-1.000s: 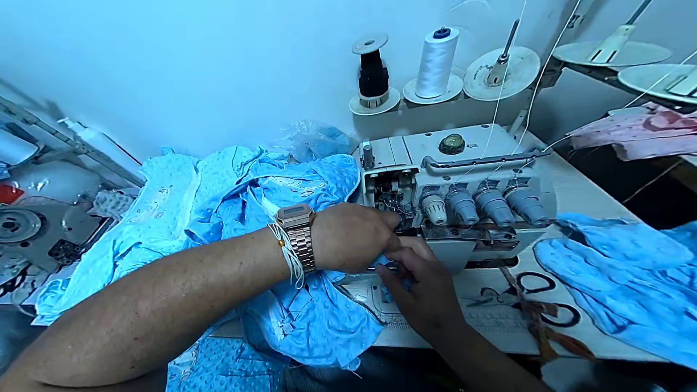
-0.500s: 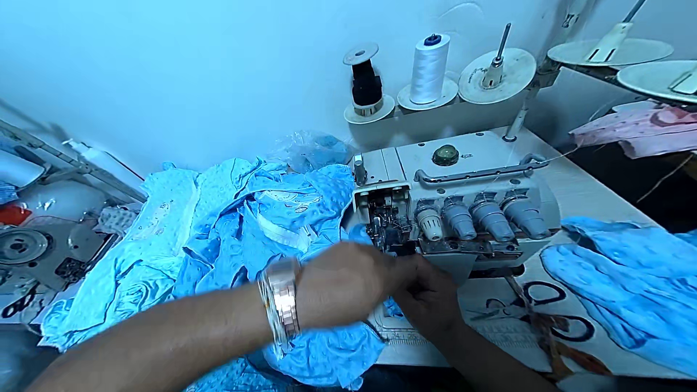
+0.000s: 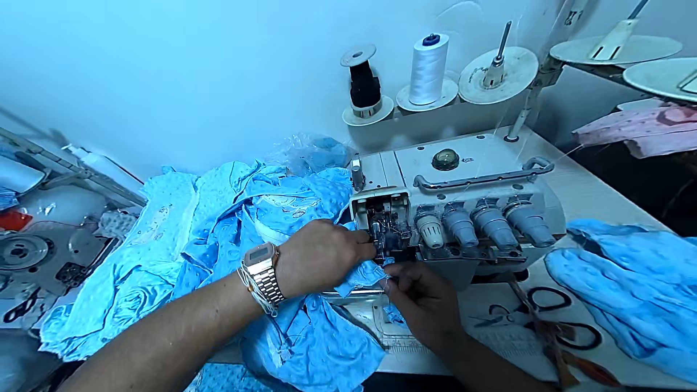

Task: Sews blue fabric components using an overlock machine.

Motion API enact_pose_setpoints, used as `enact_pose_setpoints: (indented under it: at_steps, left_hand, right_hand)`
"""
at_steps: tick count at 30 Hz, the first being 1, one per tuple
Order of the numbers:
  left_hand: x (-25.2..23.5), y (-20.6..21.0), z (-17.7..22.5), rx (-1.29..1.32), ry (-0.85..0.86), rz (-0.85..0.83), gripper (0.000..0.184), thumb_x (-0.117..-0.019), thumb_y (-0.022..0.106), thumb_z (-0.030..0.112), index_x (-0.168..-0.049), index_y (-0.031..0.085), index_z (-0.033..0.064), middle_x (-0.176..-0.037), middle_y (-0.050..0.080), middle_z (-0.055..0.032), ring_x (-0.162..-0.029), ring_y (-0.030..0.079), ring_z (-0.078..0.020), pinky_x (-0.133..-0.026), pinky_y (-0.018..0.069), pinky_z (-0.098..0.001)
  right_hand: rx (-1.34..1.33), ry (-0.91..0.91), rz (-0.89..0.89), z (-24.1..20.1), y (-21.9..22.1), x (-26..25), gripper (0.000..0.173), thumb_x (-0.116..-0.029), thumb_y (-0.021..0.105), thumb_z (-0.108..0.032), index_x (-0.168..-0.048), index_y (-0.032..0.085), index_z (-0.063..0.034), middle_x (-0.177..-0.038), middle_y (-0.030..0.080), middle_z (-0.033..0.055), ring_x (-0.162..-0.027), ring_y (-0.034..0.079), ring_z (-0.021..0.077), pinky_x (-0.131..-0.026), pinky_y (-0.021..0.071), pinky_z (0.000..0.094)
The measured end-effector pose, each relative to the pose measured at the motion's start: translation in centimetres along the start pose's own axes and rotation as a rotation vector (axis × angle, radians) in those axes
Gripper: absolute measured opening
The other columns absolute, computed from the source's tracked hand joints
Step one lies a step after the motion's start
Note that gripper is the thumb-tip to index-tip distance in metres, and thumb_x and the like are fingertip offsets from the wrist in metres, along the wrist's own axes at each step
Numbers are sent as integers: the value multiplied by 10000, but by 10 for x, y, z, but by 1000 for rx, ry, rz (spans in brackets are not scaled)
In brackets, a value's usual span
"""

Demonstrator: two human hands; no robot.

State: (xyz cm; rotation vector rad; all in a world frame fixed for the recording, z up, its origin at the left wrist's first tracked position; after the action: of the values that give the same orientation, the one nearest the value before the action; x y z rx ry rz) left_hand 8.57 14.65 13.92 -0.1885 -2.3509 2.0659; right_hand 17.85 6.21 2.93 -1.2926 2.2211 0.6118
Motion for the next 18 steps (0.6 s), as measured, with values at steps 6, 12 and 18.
enact_pose_setpoints:
  at_steps: [6, 12, 18]
  left_hand:
    - [-5, -4, -9, 488, -4, -1, 190, -973, 637, 161, -875, 771, 69, -820, 695, -17, -756, 664, -123, -649, 540, -332]
    - [-21, -11, -18, 453, -135, -217, 269, -1029, 586, 240, -847, 718, 93, -796, 661, -21, -775, 636, -139, -676, 500, -367]
    - [-24, -14, -15, 414, -335, -371, 314, -1071, 533, 260, -862, 678, 76, -772, 604, -52, -754, 595, -198, -665, 463, -430]
  right_hand:
    - [173, -96, 53, -7, 0, 12, 71, -950, 664, -148, -956, 603, -112, -1060, 696, -10, -682, 571, -53, -583, 474, 88]
    - [793, -207, 5, -42, 30, 36, 304, -938, 623, -247, -1159, 713, -61, -1188, 701, 163, -784, 705, 198, -588, 576, 311]
    - [980, -91, -282, -59, 89, 32, 493, -821, 709, -249, -1251, 706, -8, -1234, 694, 207, -662, 716, 270, -513, 569, 395]
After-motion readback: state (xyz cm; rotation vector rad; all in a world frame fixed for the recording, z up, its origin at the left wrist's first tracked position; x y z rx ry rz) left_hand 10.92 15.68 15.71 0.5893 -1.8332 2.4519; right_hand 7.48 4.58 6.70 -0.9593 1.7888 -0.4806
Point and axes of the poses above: each hand's wrist, its own x-axis away from the middle knuckle, its own y-axis out of the palm, z = x × y, the point moved 7 cm from there along -x, towards the middle knuckle
